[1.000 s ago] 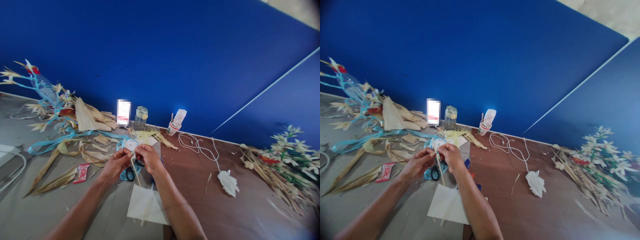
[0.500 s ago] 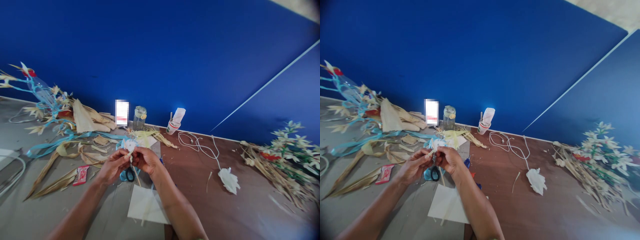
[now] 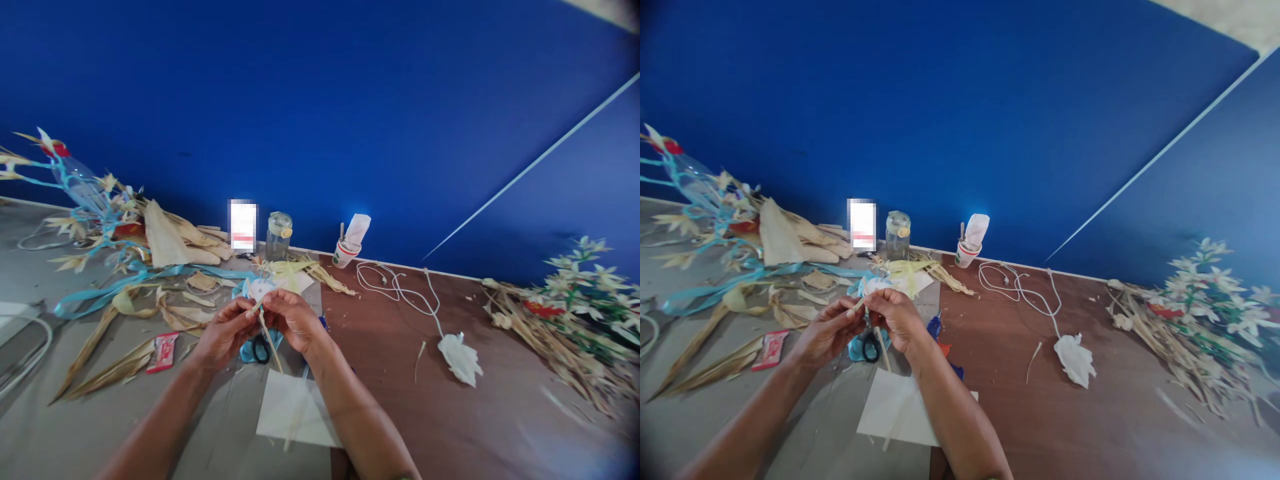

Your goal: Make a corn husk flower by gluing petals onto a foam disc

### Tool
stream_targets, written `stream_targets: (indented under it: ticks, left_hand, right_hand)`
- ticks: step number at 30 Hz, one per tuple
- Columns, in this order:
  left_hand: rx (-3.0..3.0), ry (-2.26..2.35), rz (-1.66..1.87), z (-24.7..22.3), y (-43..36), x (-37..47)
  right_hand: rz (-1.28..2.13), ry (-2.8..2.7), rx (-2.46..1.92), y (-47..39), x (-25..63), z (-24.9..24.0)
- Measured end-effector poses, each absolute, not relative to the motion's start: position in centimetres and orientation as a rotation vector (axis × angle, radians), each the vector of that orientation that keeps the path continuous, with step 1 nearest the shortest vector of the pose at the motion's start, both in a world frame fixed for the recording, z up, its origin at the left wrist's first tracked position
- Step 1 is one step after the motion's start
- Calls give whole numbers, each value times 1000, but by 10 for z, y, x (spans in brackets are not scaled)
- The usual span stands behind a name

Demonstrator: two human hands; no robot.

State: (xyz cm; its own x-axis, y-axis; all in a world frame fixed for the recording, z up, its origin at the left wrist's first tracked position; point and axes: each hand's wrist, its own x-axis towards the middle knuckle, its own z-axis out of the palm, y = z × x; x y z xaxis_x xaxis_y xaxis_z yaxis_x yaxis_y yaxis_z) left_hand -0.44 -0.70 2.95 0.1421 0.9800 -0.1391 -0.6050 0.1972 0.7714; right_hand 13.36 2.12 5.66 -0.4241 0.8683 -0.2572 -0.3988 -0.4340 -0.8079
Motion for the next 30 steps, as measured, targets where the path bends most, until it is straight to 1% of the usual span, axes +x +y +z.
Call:
stream_targets:
  ticks: [5,12,26,30]
  left_hand:
    - [707,726,1235,23,-6,-6]
    - [719,728,1234,26,-6,-5]
    - [691,702,1231,28,-8,-7]
    - [674,660,1227,32,-9,-8]
  right_hand:
    - [1853,-913,-953,14,131,64]
    - [1983,-846,-878,17,133,61]
    - [1959,-762,-949,22,128,44]
    - [1942,-712,-904,24,128,42]
